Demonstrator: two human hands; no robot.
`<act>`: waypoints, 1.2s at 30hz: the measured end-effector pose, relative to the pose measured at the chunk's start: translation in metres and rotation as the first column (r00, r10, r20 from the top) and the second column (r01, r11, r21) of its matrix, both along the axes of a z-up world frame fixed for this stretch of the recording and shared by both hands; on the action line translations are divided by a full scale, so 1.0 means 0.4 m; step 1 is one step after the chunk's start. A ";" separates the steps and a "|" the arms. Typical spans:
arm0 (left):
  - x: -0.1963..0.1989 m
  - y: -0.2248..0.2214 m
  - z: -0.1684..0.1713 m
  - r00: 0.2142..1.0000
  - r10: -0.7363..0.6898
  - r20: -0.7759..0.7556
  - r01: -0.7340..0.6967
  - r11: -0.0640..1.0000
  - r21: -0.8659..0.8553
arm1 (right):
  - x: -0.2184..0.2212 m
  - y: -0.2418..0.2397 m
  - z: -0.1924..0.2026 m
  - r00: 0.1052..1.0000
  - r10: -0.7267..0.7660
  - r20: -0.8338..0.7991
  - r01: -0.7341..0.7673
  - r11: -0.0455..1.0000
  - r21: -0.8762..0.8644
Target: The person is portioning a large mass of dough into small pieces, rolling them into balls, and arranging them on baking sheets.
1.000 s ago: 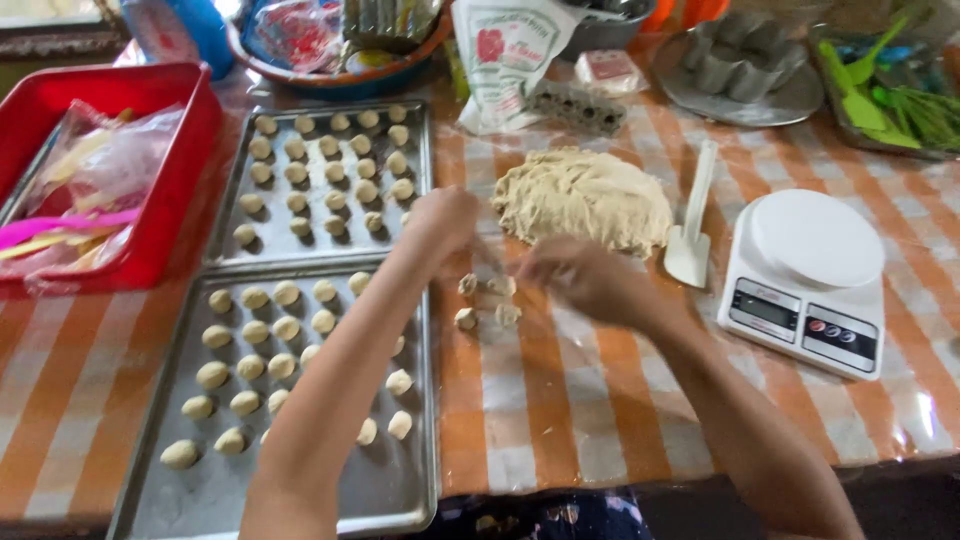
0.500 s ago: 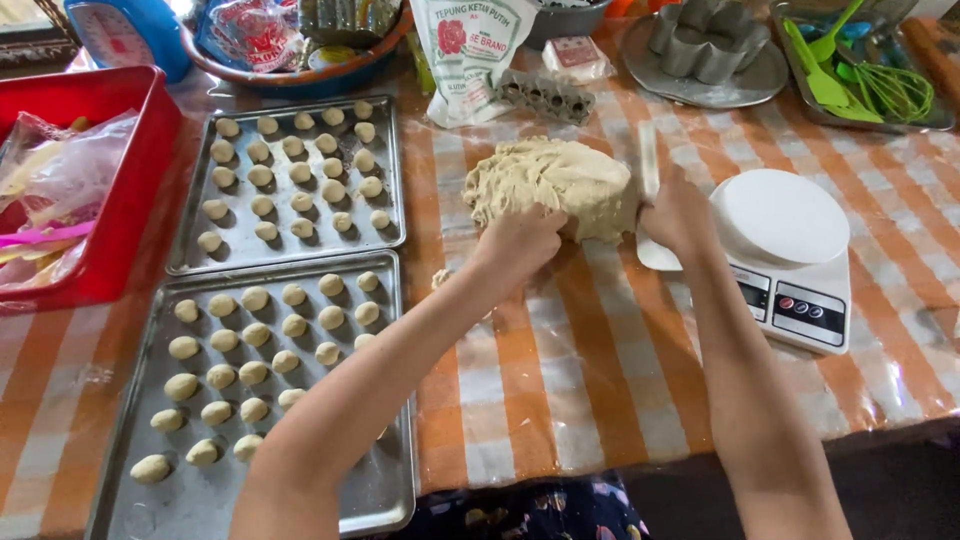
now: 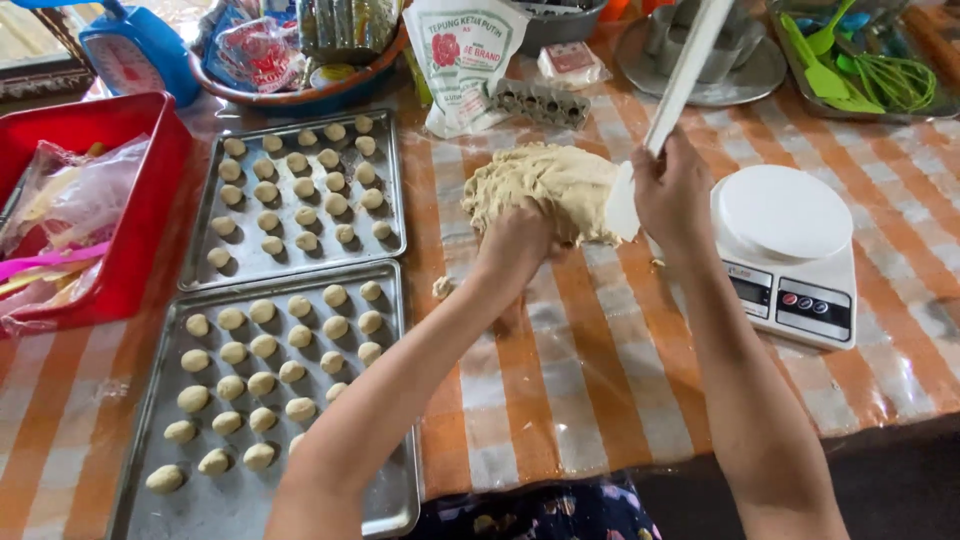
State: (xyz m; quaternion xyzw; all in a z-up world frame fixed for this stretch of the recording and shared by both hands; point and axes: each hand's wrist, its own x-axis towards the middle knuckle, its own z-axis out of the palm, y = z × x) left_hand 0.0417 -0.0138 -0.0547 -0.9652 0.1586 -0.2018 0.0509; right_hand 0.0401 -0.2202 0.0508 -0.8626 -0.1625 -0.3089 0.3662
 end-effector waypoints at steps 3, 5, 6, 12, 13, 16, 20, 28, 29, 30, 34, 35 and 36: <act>0.033 -0.021 -0.059 0.994 -0.006 -0.112 -0.006 0.994 -0.109 | -0.028 0.010 0.004 0.998 0.061 -0.015 -0.060 0.997 0.039; 0.021 -0.013 -0.031 0.982 -0.032 -0.187 -0.019 0.964 -0.264 | -0.040 0.030 0.030 0.993 0.116 0.007 -0.116 0.990 0.077; 0.006 -0.009 -0.033 0.985 -0.111 -0.131 0.093 0.986 -0.135 | -0.049 0.035 0.034 0.991 0.128 -0.025 -0.125 0.988 0.093; -0.110 0.019 0.010 0.966 -0.240 -0.092 0.234 0.969 -0.074 | -0.039 0.072 -0.003 0.936 0.339 -0.093 -0.303 0.912 0.278; -0.123 0.024 0.024 0.973 -0.216 -0.080 0.205 0.971 -0.123 | -0.042 0.081 -0.006 0.934 0.338 -0.117 -0.299 0.918 0.261; -0.163 0.036 0.055 0.988 -0.140 -0.067 0.116 0.954 -0.277 | -0.051 0.121 -0.011 0.935 0.321 -0.148 -0.286 0.933 0.218; -0.185 0.011 0.028 0.997 -0.056 -0.059 0.026 0.905 -0.424 | -0.100 0.152 0.016 0.851 0.420 -0.314 -0.353 0.901 0.251; -0.162 0.079 0.007 0.941 -0.246 -0.231 0.206 0.961 -0.183 | -0.078 0.143 -0.019 0.766 0.373 -0.523 -0.449 0.893 -0.021; -0.174 0.079 0.051 0.941 -0.252 -0.226 0.213 0.960 -0.182 | -0.063 0.128 -0.027 0.771 0.369 -0.519 -0.443 0.896 -0.022; -0.193 0.079 0.089 0.921 -0.264 -0.288 0.245 0.964 -0.102 | -0.053 0.112 -0.039 0.774 0.359 -0.522 -0.435 0.900 -0.026; -0.243 0.065 0.159 0.870 -0.261 -0.419 0.268 0.962 -0.042 | -0.055 0.125 -0.073 0.750 0.498 -0.436 -0.437 0.867 0.239; -0.243 0.058 0.163 0.871 -0.261 -0.416 0.268 0.962 -0.041 | -0.053 0.148 -0.080 0.751 0.498 -0.433 -0.438 0.867 0.237; -0.248 0.052 0.163 0.877 -0.247 -0.411 0.243 0.968 -0.062 | -0.056 0.170 -0.091 0.734 0.530 -0.424 -0.478 0.847 0.231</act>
